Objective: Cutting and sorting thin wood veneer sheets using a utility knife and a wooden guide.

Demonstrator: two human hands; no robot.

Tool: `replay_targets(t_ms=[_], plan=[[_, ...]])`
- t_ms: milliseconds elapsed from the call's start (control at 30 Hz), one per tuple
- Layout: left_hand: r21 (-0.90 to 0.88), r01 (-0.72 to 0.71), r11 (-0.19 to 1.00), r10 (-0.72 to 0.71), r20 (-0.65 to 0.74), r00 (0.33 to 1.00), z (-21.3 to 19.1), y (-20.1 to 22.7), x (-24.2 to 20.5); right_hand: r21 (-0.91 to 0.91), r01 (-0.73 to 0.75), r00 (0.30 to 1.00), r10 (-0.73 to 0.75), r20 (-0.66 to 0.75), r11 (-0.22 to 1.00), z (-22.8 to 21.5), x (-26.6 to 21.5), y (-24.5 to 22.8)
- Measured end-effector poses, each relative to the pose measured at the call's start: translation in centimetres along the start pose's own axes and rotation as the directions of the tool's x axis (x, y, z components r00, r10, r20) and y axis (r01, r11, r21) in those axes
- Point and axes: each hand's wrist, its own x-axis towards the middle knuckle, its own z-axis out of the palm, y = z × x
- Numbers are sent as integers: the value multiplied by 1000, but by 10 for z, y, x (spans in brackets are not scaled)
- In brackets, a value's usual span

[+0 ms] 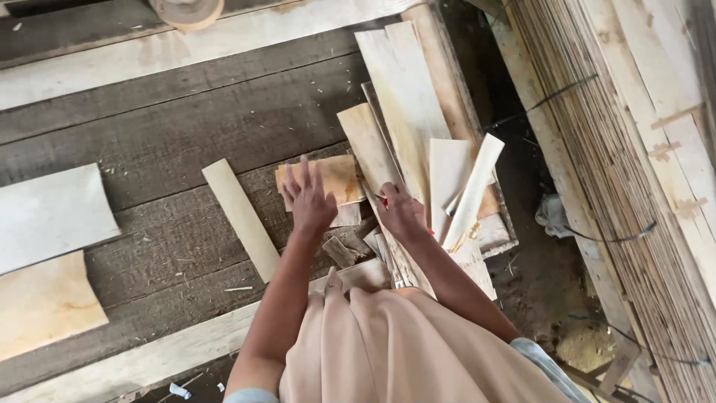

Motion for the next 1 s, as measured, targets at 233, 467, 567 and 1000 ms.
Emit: replay_targets(t_ms=[233,467,567,1000], plan=[[242,-110,964,57,216,975,19,-16,52,70,0,1000,-2,24,998,36,3,7],[7,165,986,-143,529,836,25,-55,49,231,-138,988,116,104,963,54,-2,-8],[-108,291,951,-197,515,834,-21,-60,31,271,-197,973,154,171,942,32,-7,-27],[-811,381,444,-278,280,919,-113,-74,-13,42,22,935,-35,353,999,40,1,-65]])
